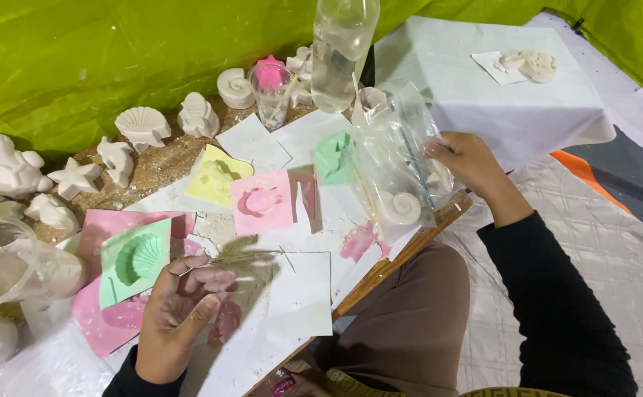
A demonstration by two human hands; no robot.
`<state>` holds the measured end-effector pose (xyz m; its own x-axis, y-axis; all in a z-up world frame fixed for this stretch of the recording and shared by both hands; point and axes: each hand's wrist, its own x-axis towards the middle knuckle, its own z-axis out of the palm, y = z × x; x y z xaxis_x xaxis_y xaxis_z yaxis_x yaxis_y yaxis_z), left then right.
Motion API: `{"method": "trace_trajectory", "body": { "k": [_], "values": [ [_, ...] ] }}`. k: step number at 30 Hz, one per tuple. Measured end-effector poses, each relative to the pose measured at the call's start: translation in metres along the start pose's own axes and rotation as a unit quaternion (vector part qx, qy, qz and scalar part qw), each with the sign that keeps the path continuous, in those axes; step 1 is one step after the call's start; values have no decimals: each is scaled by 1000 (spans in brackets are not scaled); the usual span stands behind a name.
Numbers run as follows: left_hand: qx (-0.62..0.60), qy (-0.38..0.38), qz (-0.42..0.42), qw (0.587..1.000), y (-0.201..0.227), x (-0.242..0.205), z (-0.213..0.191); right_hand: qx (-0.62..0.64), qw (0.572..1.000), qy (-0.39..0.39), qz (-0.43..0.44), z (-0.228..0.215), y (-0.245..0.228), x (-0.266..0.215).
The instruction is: Refining and cleaning excess material from small plaster or clay cast objects using hands and a small tool.
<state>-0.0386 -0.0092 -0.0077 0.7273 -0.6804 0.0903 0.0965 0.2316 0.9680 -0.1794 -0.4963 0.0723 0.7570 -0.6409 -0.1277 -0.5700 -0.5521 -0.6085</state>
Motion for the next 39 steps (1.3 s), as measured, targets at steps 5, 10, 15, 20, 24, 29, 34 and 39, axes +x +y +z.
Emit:
{"method": "trace_trajectory", "body": {
  "k": [5, 10, 15, 20, 24, 29, 34, 39],
  "values": [
    [-20, 5, 1, 1000, -1, 1, 0, -71, 996, 25, -45, 6, 7, 5],
    [59, -7, 26, 998, 10, 2, 2, -41, 988, 111, -100, 15, 12, 4],
    [61, 26, 27, 997, 6, -4, 1, -93, 956, 222, -166, 18, -1, -11],
    [112, 70, 32, 991, -2, -2, -1, -108, 868, 334, -352, 60, -56, -44],
    [87, 117, 91, 985, -2, 1, 3, -91, 899, 140, -406, 120, -123, -45],
    [155, 81, 188, 967, 9, 1, 0, -251, 938, -91, -221, 149, -202, -41],
    [179, 38, 277, 943, 11, -3, 1, -24, 968, -65, -239, 142, -205, -44],
    [286, -29, 350, 891, 20, -11, 1, -90, 906, 125, -393, 134, -187, -29]
  ]
}}
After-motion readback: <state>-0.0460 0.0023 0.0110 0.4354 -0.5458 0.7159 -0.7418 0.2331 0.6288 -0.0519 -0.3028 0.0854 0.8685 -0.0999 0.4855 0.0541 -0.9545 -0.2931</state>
